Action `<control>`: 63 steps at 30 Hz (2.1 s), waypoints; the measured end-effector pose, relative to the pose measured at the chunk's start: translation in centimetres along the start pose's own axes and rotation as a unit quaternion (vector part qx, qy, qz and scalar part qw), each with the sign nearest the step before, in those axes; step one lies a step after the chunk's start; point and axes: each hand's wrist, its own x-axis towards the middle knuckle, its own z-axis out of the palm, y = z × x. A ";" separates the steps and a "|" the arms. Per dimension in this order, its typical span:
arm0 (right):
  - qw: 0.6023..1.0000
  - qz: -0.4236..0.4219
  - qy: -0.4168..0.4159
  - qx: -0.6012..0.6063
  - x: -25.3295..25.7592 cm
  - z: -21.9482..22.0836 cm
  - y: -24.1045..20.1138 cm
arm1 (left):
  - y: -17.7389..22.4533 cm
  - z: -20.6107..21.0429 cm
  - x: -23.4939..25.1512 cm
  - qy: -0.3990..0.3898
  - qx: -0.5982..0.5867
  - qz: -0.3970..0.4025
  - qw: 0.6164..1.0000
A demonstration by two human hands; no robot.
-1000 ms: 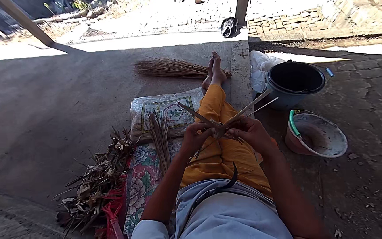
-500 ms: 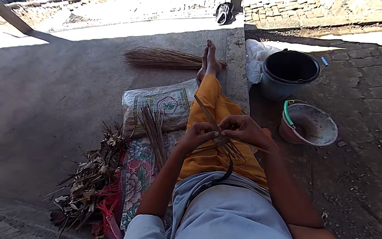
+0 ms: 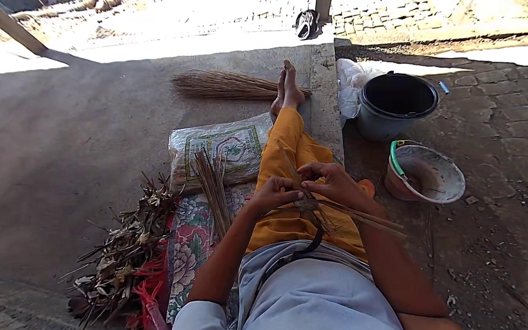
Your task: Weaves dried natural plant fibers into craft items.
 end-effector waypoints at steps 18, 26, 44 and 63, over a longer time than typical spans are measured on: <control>0.998 0.023 0.053 0.040 0.7 1.8 -1.0 | 0.9 1.7 -0.2 0.123 0.153 -0.003 0.981; 0.989 0.031 0.065 0.130 1.1 1.0 -1.1 | 1.5 1.8 -0.5 0.027 -0.041 -0.003 0.999; 0.935 0.119 0.236 0.238 -0.2 -3.5 -1.3 | -0.3 -0.5 0.1 0.405 0.110 0.119 0.900; 0.919 0.196 0.157 0.304 1.7 2.3 -0.4 | -2.2 2.4 0.5 0.315 0.025 0.079 0.946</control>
